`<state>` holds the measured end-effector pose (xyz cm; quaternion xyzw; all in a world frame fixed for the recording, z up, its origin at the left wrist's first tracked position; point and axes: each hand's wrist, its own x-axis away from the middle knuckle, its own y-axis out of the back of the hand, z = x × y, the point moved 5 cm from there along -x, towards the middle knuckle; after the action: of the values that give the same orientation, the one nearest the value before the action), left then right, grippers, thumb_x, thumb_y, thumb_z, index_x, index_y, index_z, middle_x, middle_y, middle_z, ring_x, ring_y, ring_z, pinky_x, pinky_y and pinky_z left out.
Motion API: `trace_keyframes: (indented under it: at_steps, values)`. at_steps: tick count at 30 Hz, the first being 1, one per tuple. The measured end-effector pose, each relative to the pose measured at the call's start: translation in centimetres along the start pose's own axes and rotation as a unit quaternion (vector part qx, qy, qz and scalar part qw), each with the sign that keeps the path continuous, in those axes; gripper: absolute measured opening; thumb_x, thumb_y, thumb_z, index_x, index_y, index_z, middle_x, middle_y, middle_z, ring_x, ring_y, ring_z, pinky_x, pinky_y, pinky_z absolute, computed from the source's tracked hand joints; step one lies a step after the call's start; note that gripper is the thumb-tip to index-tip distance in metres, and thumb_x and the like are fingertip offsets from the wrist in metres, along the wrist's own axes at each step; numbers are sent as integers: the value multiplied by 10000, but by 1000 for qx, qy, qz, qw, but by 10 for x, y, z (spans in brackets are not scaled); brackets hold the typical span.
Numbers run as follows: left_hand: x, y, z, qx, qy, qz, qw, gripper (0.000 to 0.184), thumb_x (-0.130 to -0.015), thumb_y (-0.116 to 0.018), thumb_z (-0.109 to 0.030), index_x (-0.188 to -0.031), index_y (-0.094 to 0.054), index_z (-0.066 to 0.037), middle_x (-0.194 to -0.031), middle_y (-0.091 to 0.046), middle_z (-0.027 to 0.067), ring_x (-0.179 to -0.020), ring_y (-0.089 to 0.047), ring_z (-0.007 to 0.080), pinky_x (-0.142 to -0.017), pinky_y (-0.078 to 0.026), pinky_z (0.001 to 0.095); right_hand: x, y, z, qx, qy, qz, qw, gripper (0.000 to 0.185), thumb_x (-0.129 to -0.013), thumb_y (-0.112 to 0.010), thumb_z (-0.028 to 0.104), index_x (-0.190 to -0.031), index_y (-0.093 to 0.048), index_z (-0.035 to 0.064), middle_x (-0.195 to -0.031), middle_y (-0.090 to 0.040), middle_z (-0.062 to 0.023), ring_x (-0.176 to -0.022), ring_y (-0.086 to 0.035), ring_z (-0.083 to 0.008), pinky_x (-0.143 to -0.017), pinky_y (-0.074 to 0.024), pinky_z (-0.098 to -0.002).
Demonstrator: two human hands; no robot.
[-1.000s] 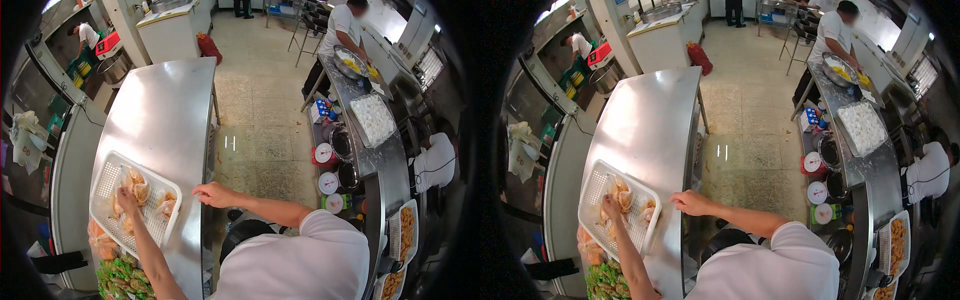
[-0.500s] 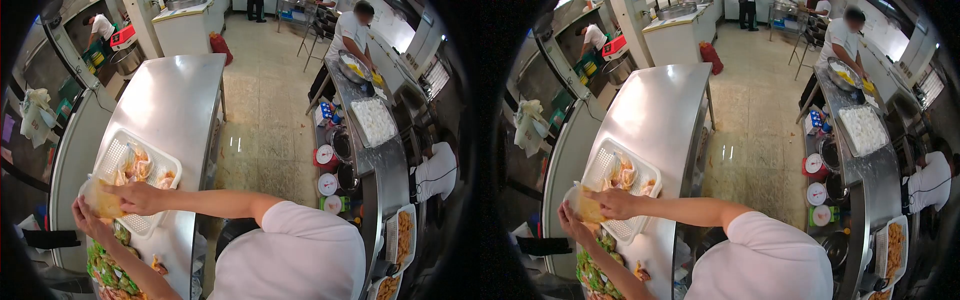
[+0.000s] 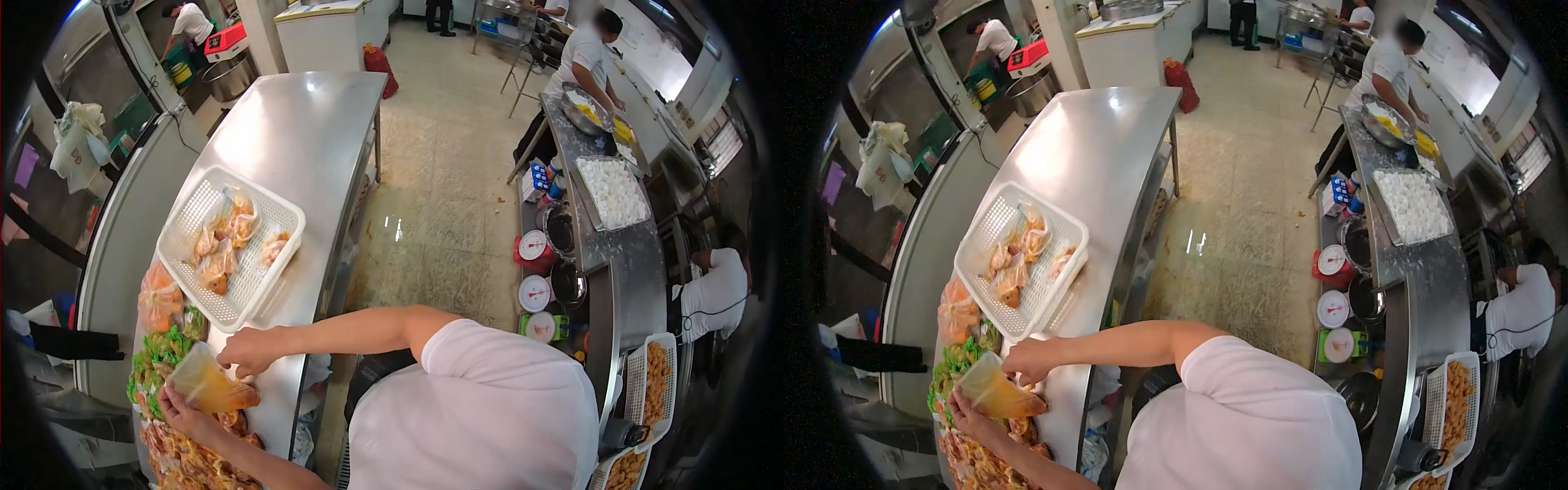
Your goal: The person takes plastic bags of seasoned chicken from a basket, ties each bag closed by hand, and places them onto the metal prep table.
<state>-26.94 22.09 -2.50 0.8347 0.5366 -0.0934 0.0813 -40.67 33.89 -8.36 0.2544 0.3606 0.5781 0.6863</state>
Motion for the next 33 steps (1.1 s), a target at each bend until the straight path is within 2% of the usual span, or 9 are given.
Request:
trace_keyframes:
  at_steps: [3,9,12,15,18,20,24,29,33]
  values:
    - [6,16,12,-27,-21,51,998,263,-1002,-519,-254,-1036,-599,-6,-975,-608,67,-897,-574,144,-800,-501,307,8,-7,23,-115,79,-129,982,648,-764,-721,211,-1328,-422,98,-876,-643,-164,-826,-621,-385,-681,-476,-492]
    - [10,52,10,-5,-18,12,1000,280,-1001,-520,-275,-1066,-599,-14,-1021,-614,70,-964,-581,157,-845,-503,317,-13,-33,20,7,-5,-15,1000,514,-743,-706,188,-1189,-477,79,-914,-631,-154,-847,-608,-389,-681,-471,-495]
    - [18,61,2,-24,-21,-11,999,287,-998,-528,-288,-1084,-592,-22,-1035,-614,75,-962,-585,164,-849,-503,324,-12,-26,35,-5,32,-137,990,362,-730,-688,166,-1040,-528,68,-840,-630,-164,-811,-613,-391,-651,-472,-498]
    - [16,72,4,-23,-10,-16,1000,286,-995,-530,-286,-1084,-591,-21,-1048,-621,75,-945,-595,170,-851,-507,333,-24,-28,25,26,-23,-35,999,208,-745,-664,142,-903,-567,49,-779,-622,-163,-790,-615,-386,-641,-473,-497]
    - [9,90,25,-33,6,-30,999,292,-995,-526,-289,-1062,-606,-16,-1039,-630,76,-910,-602,171,-818,-517,332,-11,-1,56,-68,64,-177,980,150,-754,-661,140,-804,-577,26,-769,-621,-157,-794,-617,-371,-650,-477,-469]
    - [-6,106,57,-132,-19,19,991,302,-996,-522,-292,-1056,-618,-12,-1029,-636,76,-869,-597,161,-769,-519,318,-15,-4,59,-83,101,-151,980,144,-762,-662,132,-809,-583,22,-768,-616,-154,-785,-615,-364,-651,-474,-456]
    - [16,91,31,-66,-23,-95,993,310,-996,-527,-291,-1075,-632,-9,-965,-627,54,-771,-550,126,-644,-467,271,-15,9,79,-195,208,-185,940,114,-765,-667,98,-838,-606,35,-719,-589,-146,-726,-599,-343,-642,-466,-437]
    - [21,78,3,-83,-41,-62,994,279,-1003,-518,-277,-1079,-617,-27,-931,-633,19,-747,-534,89,-605,-419,242,-21,26,67,-268,140,-317,899,211,-771,-737,147,-849,-607,1,-1111,-532,-120,-969,-567,-264,-819,-452,-379]
    - [27,52,-1,-103,-43,25,993,297,-1004,-516,-282,-1107,-602,-17,-1048,-617,49,-949,-569,155,-749,-449,298,-29,-6,58,-336,108,-345,870,299,-750,-766,202,-868,-601,-17,-1072,-555,-125,-958,-573,-212,-792,-449,-372]
